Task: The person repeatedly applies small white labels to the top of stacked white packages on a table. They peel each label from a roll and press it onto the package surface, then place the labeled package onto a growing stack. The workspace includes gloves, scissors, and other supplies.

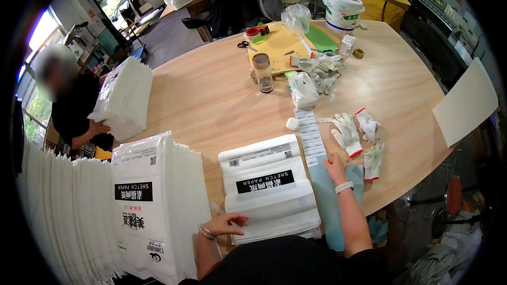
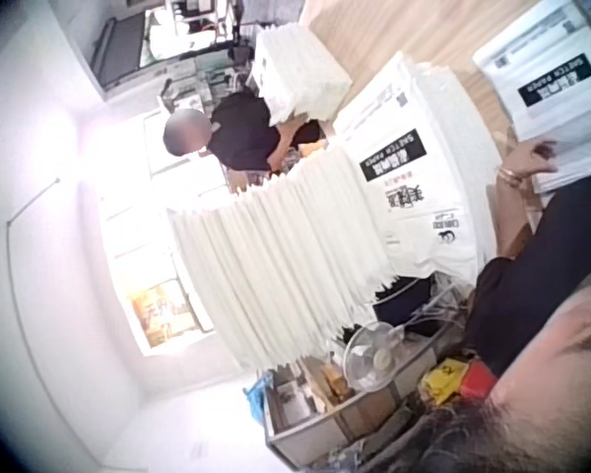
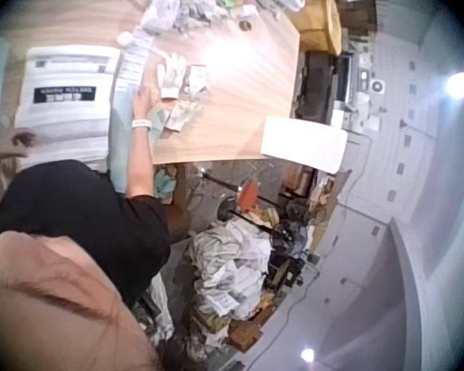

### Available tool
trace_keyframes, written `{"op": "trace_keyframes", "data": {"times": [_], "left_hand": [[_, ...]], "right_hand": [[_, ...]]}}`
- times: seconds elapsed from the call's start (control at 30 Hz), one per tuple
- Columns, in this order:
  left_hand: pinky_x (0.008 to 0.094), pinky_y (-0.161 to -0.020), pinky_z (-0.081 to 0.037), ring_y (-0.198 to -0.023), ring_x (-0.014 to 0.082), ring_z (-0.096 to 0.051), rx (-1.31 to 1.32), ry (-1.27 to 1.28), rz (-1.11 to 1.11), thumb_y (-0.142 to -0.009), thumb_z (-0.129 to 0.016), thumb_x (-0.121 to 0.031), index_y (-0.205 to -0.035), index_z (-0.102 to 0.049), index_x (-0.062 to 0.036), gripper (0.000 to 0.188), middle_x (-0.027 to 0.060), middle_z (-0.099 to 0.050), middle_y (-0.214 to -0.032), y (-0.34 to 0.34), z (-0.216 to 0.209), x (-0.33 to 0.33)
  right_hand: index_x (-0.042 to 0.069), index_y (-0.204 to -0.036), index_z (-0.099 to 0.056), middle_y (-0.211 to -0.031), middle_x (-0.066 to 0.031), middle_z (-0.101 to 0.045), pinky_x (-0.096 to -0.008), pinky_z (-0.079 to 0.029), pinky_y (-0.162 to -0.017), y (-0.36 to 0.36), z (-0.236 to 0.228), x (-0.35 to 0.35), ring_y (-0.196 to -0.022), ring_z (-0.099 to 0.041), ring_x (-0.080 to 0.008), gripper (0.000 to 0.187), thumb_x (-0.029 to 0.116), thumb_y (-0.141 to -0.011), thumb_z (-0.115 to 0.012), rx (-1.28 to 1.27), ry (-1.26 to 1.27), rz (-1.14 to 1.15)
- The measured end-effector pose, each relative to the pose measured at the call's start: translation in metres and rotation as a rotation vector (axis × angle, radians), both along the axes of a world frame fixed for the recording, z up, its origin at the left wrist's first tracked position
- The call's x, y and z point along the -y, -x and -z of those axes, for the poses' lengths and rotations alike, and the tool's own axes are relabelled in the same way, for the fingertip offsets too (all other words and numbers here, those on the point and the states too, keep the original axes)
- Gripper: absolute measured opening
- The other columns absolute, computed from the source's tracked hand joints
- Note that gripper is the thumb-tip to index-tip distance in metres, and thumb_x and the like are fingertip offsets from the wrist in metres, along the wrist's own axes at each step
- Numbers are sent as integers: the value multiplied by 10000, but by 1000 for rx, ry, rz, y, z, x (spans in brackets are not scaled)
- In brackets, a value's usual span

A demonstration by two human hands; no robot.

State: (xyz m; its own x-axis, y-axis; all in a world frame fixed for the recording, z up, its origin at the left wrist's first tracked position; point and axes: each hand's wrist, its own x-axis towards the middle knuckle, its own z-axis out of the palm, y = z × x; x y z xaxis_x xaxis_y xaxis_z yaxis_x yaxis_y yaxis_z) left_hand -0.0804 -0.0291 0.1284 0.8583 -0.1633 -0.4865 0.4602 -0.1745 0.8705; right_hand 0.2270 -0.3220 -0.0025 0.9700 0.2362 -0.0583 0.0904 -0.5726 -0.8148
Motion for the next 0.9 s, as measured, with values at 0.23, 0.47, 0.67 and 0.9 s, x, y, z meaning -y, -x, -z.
{"op": "trace_keyframes", "data": {"times": [0.23,0.47,0.67,0.9], "left_hand": [[172,-487,-393,-553,42,-471,-59,436,-444,-851,-466,-248,-1197,-392,-29,416,33,-551,-1054,-166,44,70],[166,-307,-171,-369,27,-247,-419,837,-637,-796,-551,-194,-680,-405,-117,202,-63,-288,-515,-279,96,105],[184,-313,-177,-367,38,-243,-292,790,-602,-760,-534,-134,-692,-415,-119,138,-53,-311,-523,-276,92,104],[184,-334,-227,-394,43,-268,-373,659,-608,-777,-530,-249,-808,-489,-99,159,-34,-393,-603,-278,97,95]], "right_hand": [[17,-1069,-479,-653,17,-492,-188,-353,-507,-14,-42,-24,-561,-420,-47,373,-2,-710,-580,-154,-400,-109],[60,-943,-602,-821,-44,-535,-258,-405,-682,-27,-57,-22,-784,-496,-144,264,45,-681,-625,178,-118,-277],[84,-790,-655,-1022,-75,-522,-335,-364,-848,-16,-75,-40,-973,-441,-249,194,115,-602,-691,391,68,-305],[46,-694,-625,-957,-54,-550,-340,-370,-825,15,-116,-52,-948,-450,-248,108,38,-596,-670,623,60,-359]]}}
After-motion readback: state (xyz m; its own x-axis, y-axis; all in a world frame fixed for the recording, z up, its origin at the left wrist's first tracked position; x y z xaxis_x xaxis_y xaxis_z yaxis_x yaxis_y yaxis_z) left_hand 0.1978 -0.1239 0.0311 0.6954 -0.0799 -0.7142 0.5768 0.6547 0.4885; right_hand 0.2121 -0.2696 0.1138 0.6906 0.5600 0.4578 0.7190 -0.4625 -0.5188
